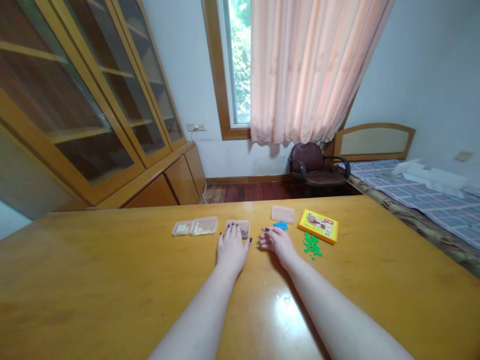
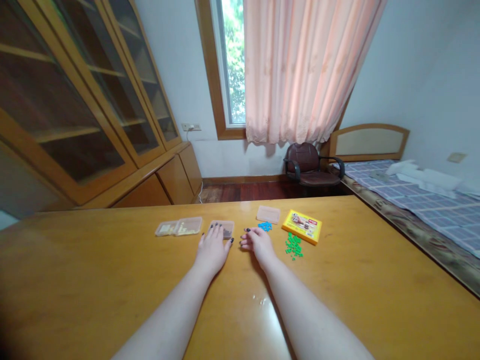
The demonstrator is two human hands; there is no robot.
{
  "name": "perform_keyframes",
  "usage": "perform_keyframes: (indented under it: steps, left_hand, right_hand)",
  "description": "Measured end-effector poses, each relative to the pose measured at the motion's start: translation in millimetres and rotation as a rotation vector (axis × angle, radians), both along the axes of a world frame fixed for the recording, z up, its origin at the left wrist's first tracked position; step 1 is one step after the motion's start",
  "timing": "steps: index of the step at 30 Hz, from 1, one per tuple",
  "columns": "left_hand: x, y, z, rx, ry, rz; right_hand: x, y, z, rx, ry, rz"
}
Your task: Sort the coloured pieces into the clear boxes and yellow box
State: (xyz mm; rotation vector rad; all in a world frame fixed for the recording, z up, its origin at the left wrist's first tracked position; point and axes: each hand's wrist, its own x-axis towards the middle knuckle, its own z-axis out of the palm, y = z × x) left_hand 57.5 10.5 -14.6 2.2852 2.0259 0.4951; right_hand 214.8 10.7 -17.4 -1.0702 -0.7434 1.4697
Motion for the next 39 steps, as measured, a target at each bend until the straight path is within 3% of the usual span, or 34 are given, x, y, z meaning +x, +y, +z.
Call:
perform_keyframes:
  steps: [7, 10, 12, 17, 22, 26, 31, 39]
  left_hand:
    - [-9.3, 10.7, -1.2, -0.037, 0.033, 0.172]
    - [-8.0, 10.7, 0.8, -0.030, 0.031, 0.231]
    - [-6.5, 11.0, 2.3, -0.026, 0.013, 0.246]
    - [-3.2, 11.3, 6.3, 0.041, -0.051, 0.203]
    - [-1.5, 8.2, 9.2, 0.079, -0.041, 0.170]
    - [-0.4, 7.2, 8.8, 0.068, -0.029, 0.188]
    - [1.7, 6.6, 9.3, 0.057, -0.011, 0.193]
    - [1.4, 6.1, 7.3, 0.079, -0.035, 0.126]
  right_hand:
    - [10.5, -1.6, -11.1, 0.239, -0.278, -0.357]
    - [23.4, -6.6, -0.8, 0.323, -0.455, -0.497]
    - [37.5, -3.7, 12.0, 0.364, -0.692, -0.561]
    - [71.9, 25.4, 32.9, 0.397, -1.243, -0.205]
    - [81.9, 40.5, 18.5, 0.440, -1.602, 0.147]
    - [82.1, 29.1, 12.4, 0.298, -1.657, 0.191]
    - [72.2, 0.9, 24.3, 0.219, -1.744, 0.287]
    - [37.1, -52.7, 33.8, 0.124, -1.543, 0.252]
